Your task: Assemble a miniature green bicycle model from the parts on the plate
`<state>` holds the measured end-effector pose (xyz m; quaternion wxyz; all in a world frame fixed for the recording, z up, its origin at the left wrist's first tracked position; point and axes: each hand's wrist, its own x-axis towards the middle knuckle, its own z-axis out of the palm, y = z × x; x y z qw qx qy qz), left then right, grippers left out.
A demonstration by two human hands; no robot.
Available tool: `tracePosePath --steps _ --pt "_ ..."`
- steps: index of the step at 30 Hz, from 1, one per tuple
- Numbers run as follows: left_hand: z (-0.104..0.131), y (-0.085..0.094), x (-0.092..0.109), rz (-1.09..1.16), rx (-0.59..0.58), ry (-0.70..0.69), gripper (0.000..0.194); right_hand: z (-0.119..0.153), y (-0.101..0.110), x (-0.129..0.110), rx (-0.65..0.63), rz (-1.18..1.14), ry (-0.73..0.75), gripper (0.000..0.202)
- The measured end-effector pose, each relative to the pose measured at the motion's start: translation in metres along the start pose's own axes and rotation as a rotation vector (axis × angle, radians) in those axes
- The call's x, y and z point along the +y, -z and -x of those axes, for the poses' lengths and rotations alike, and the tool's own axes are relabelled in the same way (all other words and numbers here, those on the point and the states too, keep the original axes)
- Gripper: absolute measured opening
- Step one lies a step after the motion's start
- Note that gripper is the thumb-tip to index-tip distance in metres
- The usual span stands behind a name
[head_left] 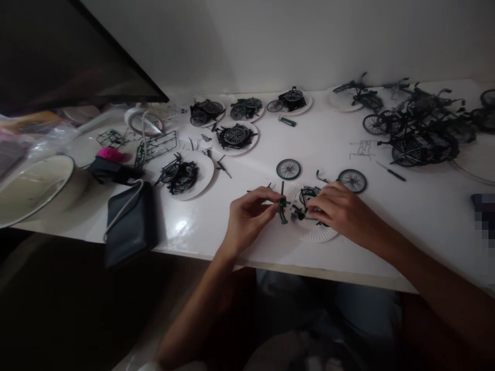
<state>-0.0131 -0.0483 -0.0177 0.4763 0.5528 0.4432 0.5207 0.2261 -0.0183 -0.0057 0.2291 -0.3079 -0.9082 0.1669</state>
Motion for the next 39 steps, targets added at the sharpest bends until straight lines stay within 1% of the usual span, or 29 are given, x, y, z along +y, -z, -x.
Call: tracePosePath --steps 2,4,5,7,9,13,16,20,23,28,34,36,39 --pt "0.004 -0.005 -0.002 0.019 -0.022 -0.016 0.011 -0.002 0.004 -0.006 0.120 -0.204 -0.122 0.003" --pt "0.007 -0.011 -0.003 0.042 -0.052 -0.029 0.011 -0.003 0.007 -0.013 0.243 -0.426 -0.264 0.009" --pt "0.009 -0.014 -0.003 0.054 -0.071 -0.033 0.010 -0.003 0.007 -0.016 0.286 -0.523 -0.319 0.013" --pt "0.012 -0.019 -0.001 0.068 -0.107 -0.033 0.009 -0.003 0.007 -0.021 0.315 -0.677 -0.369 0.018" --pt "0.013 -0.022 0.000 0.068 -0.125 -0.043 0.009 -0.003 0.006 -0.023 0.296 -0.761 -0.389 0.021" --pt "0.012 -0.022 0.001 0.093 -0.145 -0.068 0.007 -0.002 0.006 -0.025 0.291 -0.780 -0.423 0.021" --pt "0.012 -0.019 0.000 0.122 -0.174 -0.071 0.009 -0.002 0.007 -0.025 0.304 -0.799 -0.444 0.022" --pt "0.014 -0.017 0.002 0.053 -0.189 -0.094 0.011 -0.002 0.007 -0.025 0.285 -0.832 -0.419 0.021" --pt "0.015 -0.017 0.005 0.022 -0.183 -0.113 0.012 -0.001 0.007 -0.026 0.260 -0.804 -0.403 0.018" --pt "0.015 -0.020 0.006 0.027 -0.157 -0.145 0.017 0.000 0.008 -0.028 0.283 -0.728 -0.372 0.017" --pt "0.015 -0.023 0.004 0.033 -0.139 -0.131 0.018 0.001 0.005 -0.026 0.287 -0.697 -0.367 0.016" --pt "0.015 -0.023 0.003 0.037 -0.136 -0.122 0.019 0.002 0.004 -0.025 0.290 -0.714 -0.387 0.017" --pt "0.015 -0.023 0.004 0.047 -0.138 -0.099 0.020 0.000 0.003 -0.025 0.275 -0.754 -0.457 0.018"
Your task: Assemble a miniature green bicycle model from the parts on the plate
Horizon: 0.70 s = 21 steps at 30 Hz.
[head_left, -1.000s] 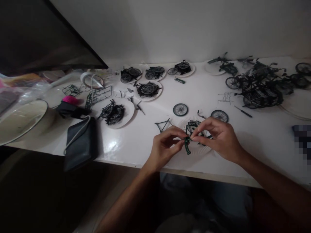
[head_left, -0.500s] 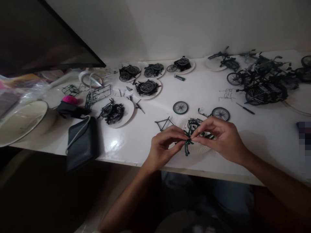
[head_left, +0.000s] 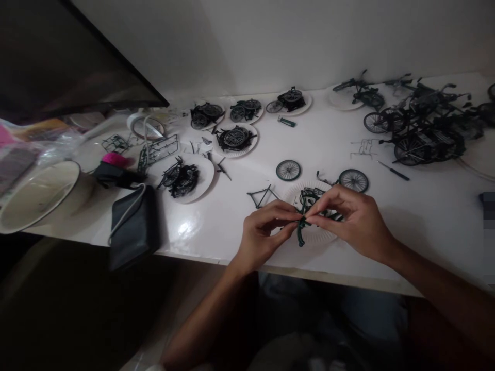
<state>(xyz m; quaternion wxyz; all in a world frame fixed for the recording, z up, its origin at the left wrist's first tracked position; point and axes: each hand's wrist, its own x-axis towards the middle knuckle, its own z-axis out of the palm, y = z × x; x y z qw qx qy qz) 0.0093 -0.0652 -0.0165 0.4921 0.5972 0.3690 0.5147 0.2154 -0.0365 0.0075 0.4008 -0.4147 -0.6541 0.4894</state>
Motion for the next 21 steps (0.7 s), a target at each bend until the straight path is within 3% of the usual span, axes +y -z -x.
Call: tracePosePath --steps 8,21 --pt "-0.002 -0.001 -0.001 0.076 -0.013 0.065 0.020 -0.008 -0.001 0.005 -0.057 -0.265 -0.258 0.030" --pt "-0.003 -0.009 -0.011 0.169 0.034 0.130 0.004 -0.010 0.004 0.005 -0.107 -0.177 -0.195 0.014"
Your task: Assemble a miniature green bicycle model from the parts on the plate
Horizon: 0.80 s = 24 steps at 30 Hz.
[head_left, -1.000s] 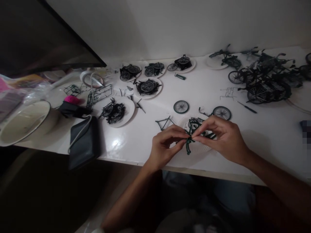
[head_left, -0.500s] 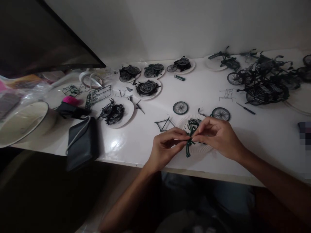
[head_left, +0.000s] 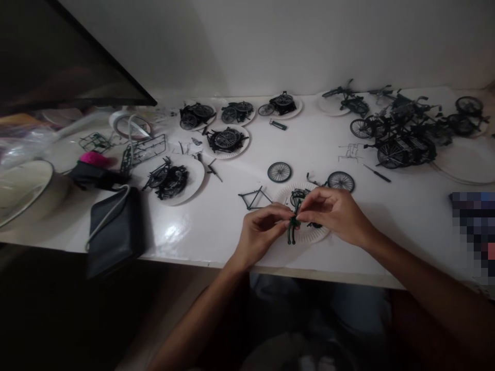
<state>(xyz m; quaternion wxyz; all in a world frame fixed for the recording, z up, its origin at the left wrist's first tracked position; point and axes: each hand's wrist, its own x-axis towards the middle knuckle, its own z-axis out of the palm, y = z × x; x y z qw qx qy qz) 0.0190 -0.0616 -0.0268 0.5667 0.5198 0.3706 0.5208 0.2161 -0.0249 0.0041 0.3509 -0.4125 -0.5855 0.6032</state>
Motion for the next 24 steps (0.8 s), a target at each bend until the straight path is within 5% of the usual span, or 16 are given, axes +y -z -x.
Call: tracePosePath --steps 24 --pt "0.0009 0.0056 -0.0058 -0.060 0.077 0.095 0.009 0.0023 -0.0006 0.0036 0.023 0.048 0.042 0.018"
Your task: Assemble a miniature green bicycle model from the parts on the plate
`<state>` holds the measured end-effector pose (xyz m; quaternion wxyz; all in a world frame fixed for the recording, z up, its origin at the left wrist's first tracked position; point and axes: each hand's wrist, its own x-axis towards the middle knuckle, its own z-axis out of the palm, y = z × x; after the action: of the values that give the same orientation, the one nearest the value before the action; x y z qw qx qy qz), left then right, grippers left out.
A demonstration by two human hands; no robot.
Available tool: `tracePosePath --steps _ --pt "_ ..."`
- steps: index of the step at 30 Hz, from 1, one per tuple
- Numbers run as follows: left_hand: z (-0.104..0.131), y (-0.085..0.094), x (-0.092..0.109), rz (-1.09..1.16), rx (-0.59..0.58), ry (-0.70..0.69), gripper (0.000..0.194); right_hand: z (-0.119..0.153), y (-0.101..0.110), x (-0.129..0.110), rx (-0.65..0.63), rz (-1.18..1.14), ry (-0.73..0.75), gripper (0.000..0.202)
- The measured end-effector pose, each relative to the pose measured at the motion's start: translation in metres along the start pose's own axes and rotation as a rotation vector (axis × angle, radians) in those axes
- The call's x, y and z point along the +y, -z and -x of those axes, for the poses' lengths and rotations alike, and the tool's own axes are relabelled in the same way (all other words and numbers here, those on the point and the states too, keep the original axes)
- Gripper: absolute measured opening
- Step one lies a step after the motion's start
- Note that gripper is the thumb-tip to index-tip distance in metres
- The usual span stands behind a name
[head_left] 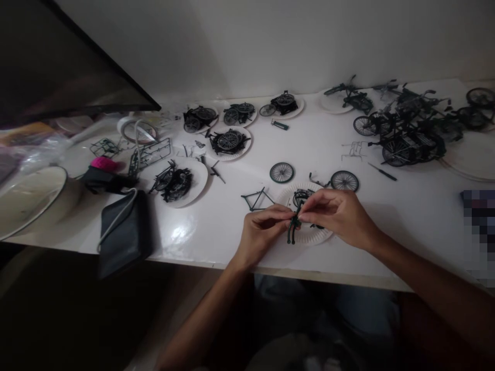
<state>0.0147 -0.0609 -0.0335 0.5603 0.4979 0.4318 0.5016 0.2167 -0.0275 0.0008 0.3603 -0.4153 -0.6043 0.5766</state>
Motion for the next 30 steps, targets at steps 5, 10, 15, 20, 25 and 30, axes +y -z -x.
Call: tracePosePath --steps 5,10,15,20,25,30 --pt "0.000 -0.002 0.001 0.002 0.007 0.061 0.005 -0.001 0.001 0.002 -0.009 0.005 0.009 0.016" --pt "-0.002 -0.003 -0.002 0.072 0.002 0.081 0.007 -0.001 -0.001 0.002 -0.004 0.052 -0.001 0.015" --pt "-0.001 -0.003 0.001 0.104 -0.001 0.068 0.008 0.000 0.008 -0.013 -0.043 0.363 0.233 0.015" --pt "-0.001 -0.001 -0.002 0.115 0.090 0.082 0.016 0.002 0.060 -0.018 0.266 1.106 0.365 0.025" --pt "0.001 -0.002 -0.012 0.011 0.206 -0.118 0.012 0.008 0.117 0.013 0.355 1.639 0.036 0.026" --pt "0.004 -0.007 -0.006 -0.110 0.232 -0.318 0.008 0.010 0.129 0.033 0.346 1.643 -0.008 0.033"
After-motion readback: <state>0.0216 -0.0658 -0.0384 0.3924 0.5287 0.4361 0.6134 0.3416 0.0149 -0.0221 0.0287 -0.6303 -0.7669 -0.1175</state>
